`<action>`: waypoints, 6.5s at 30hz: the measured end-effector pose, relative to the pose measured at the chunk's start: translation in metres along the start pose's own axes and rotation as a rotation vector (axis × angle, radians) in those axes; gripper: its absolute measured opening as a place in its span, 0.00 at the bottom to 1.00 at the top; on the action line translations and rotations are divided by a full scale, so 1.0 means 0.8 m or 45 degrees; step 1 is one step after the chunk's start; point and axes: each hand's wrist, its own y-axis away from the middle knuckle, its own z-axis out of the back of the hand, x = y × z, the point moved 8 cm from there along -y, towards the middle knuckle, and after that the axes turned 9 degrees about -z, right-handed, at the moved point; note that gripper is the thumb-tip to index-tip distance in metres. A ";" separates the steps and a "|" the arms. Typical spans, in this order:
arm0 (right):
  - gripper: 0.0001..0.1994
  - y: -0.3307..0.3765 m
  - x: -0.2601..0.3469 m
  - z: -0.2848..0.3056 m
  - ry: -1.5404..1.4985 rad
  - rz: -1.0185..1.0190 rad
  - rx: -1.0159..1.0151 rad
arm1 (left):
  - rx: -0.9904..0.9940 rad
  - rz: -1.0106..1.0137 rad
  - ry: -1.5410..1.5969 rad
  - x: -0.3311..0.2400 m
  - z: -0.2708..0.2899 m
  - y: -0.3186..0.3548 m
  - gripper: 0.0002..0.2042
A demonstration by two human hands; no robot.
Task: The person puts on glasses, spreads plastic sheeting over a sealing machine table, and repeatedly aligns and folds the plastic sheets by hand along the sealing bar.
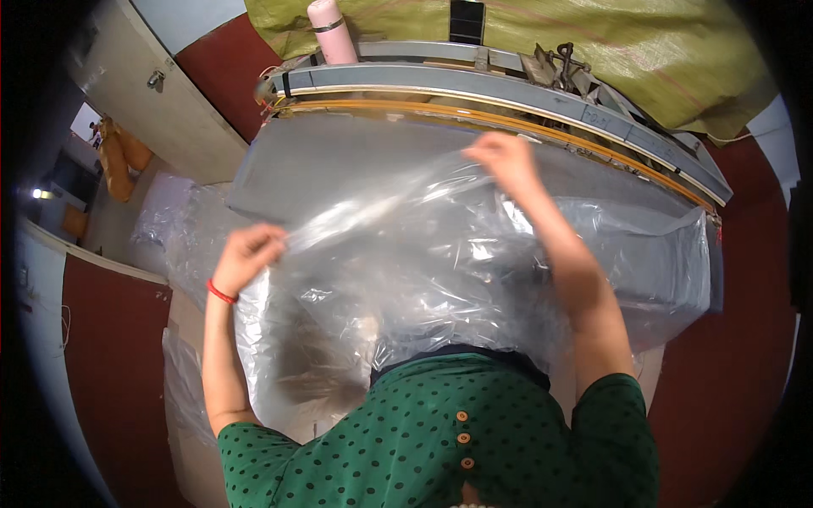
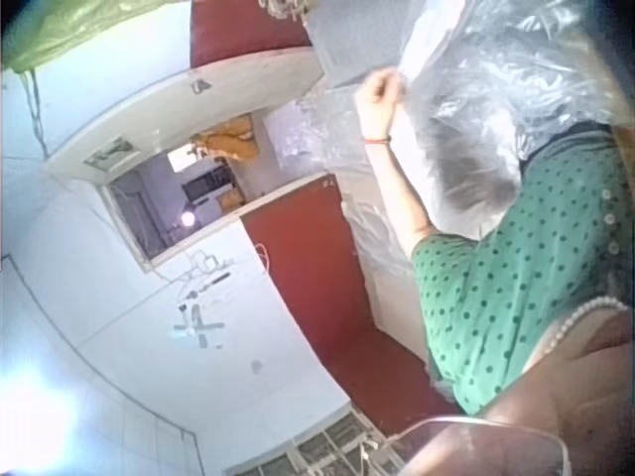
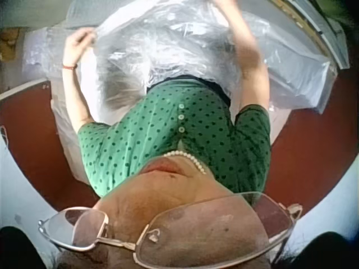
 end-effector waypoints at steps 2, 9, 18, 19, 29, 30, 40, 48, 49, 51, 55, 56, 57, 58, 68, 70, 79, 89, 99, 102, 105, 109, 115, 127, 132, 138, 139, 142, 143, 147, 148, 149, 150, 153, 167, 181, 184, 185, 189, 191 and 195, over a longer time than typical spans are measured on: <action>0.07 0.023 -0.084 0.120 0.076 -0.161 -0.367 | 0.231 -0.010 -0.047 0.018 -0.053 0.014 0.05; 0.18 0.352 -0.292 0.566 0.904 -0.925 -1.379 | 0.481 0.280 -0.193 0.146 -0.008 0.037 0.08; 0.22 0.515 -0.301 0.701 0.955 -1.340 -1.704 | -1.384 -0.504 -1.506 -0.062 0.272 -0.094 0.06; 0.21 0.505 -0.307 0.704 0.889 -1.282 -1.715 | -1.573 -0.616 -1.374 -0.075 0.238 -0.099 0.07; 0.16 0.390 -0.341 0.650 1.235 -1.614 -1.521 | -0.454 0.255 -1.149 0.284 0.161 -0.236 0.31; 0.15 0.376 -0.342 0.643 1.230 -1.653 -1.512 | -0.479 0.194 -1.113 0.288 0.188 -0.228 0.30; 0.11 0.358 -0.351 0.656 1.344 -1.524 -1.591 | -0.306 -0.274 0.124 -0.059 -0.166 -0.283 0.16; 0.12 0.373 -0.352 0.656 1.203 -1.510 -1.606 | 1.321 -0.818 0.430 -0.318 -0.679 -0.044 0.33; 0.12 0.368 -0.349 0.652 1.197 -1.503 -1.596 | 1.030 -1.046 0.299 -0.316 -0.695 -0.044 0.30; 0.11 0.379 -0.349 0.655 1.227 -1.500 -1.597 | 1.496 -0.807 0.109 -0.316 -0.716 -0.039 0.25; 0.11 0.366 -0.344 0.647 1.298 -1.494 -1.578 | 1.840 -0.253 0.982 -0.304 -0.585 -0.057 0.09; 0.11 0.381 -0.344 0.654 1.329 -1.495 -1.592 | 1.596 -0.580 1.240 -0.297 -0.531 -0.088 0.13; 0.11 0.380 -0.338 0.656 1.395 -1.482 -1.580 | 1.290 -0.565 1.789 -0.239 -0.465 -0.122 0.23; 0.12 0.384 -0.326 0.649 1.363 -1.465 -1.540 | 1.242 -0.564 1.757 -0.193 -0.413 -0.131 0.23; 0.14 0.363 -0.338 0.631 1.338 -1.410 -1.463 | -0.293 0.269 1.884 -0.037 -0.336 -0.041 0.31; 0.14 0.364 -0.334 0.632 1.341 -1.401 -1.412 | -0.126 0.361 2.013 -0.045 -0.337 -0.019 0.29; 0.16 0.375 -0.363 0.653 1.353 -1.447 -1.373 | -0.616 -0.936 -0.505 -0.212 -0.043 -0.040 0.16; 0.18 0.378 -0.362 0.655 1.337 -1.509 -1.322 | -0.066 0.000 -1.075 0.031 -0.094 -0.015 0.07; 0.17 0.374 -0.353 0.650 1.314 -1.558 -1.324 | -0.008 -0.361 -0.996 0.054 -0.132 -0.222 0.23; 0.17 0.373 -0.364 0.650 1.335 -1.487 -1.304 | -0.167 0.081 -1.141 0.082 -0.090 -0.259 0.30; 0.17 0.377 -0.362 0.658 1.354 -1.438 -1.311 | -0.283 0.212 -1.165 0.124 -0.045 -0.275 0.28; 0.16 0.383 -0.372 0.659 1.370 -1.470 -1.313 | -0.347 -0.440 -0.832 -0.030 -0.119 -0.261 0.20; 0.16 0.366 -0.372 0.651 1.337 -1.470 -1.332 | 0.468 -0.775 -0.999 -0.067 -0.284 -0.195 0.28; 0.18 0.385 -0.382 0.672 1.327 -1.487 -1.363 | -0.092 -0.581 -1.273 -0.023 -0.184 -0.208 0.21; 0.18 0.404 -0.397 0.686 1.167 -1.498 -1.442 | -0.340 -0.581 -1.016 -0.021 -0.160 -0.227 0.12; 0.18 0.400 -0.397 0.685 1.189 -1.499 -1.410 | -0.431 -0.446 -0.992 0.018 -0.138 -0.232 0.18; 0.18 0.398 -0.396 0.683 1.191 -1.508 -1.403 | -0.331 -0.310 -0.979 0.037 -0.136 -0.241 0.27; 0.18 0.401 -0.400 0.686 1.202 -1.528 -1.394 | -0.005 -0.010 -1.039 0.056 -0.140 -0.267 0.37; 0.18 0.404 -0.403 0.690 1.203 -1.531 -1.397 | 0.079 0.027 -0.995 0.060 -0.140 -0.272 0.38; 0.19 0.403 -0.409 0.691 1.185 -1.475 -1.393 | 0.081 0.011 -0.986 0.059 -0.135 -0.276 0.34; 0.19 0.401 -0.408 0.688 1.159 -1.443 -1.407 | 0.084 0.008 -0.989 0.059 -0.134 -0.274 0.31; 0.19 0.404 -0.409 0.691 1.162 -1.443 -1.409 | 0.088 -0.003 -0.988 0.058 -0.134 -0.276 0.29; 0.20 0.407 -0.414 0.696 1.136 -1.389 -1.426 | 0.088 -0.003 -0.986 0.058 -0.135 -0.276 0.29; 0.21 0.432 -0.438 0.730 1.011 -1.233 -1.493 | 0.160 0.020 -1.073 0.061 -0.142 -0.281 0.24; 0.15 0.567 -0.397 0.755 -0.102 -0.612 -1.595 | -0.721 -0.413 -1.101 -0.001 -0.128 -0.272 0.09; 0.19 0.263 -0.291 0.657 1.482 -0.819 -1.448 | -1.064 -0.195 -0.145 0.115 0.028 -0.291 0.09; 0.12 0.237 -0.388 0.636 0.544 -0.402 -1.612 | -1.124 -0.174 0.017 0.186 0.033 -0.315 0.07; 0.12 0.221 -0.400 0.632 0.427 -0.401 -1.647 | -1.124 -0.191 0.081 0.198 0.045 -0.322 0.07; 0.11 0.167 -0.407 0.614 0.116 -0.462 -1.557 | -1.145 -0.224 0.157 0.207 0.064 -0.345 0.08; 0.10 0.162 -0.402 0.611 0.125 -0.474 -1.621 | -1.159 -0.231 0.110 0.213 0.070 -0.348 0.08; 0.08 0.175 -0.384 0.616 0.547 -0.496 -1.867 | -1.224 -0.254 0.126 0.219 0.071 -0.351 0.09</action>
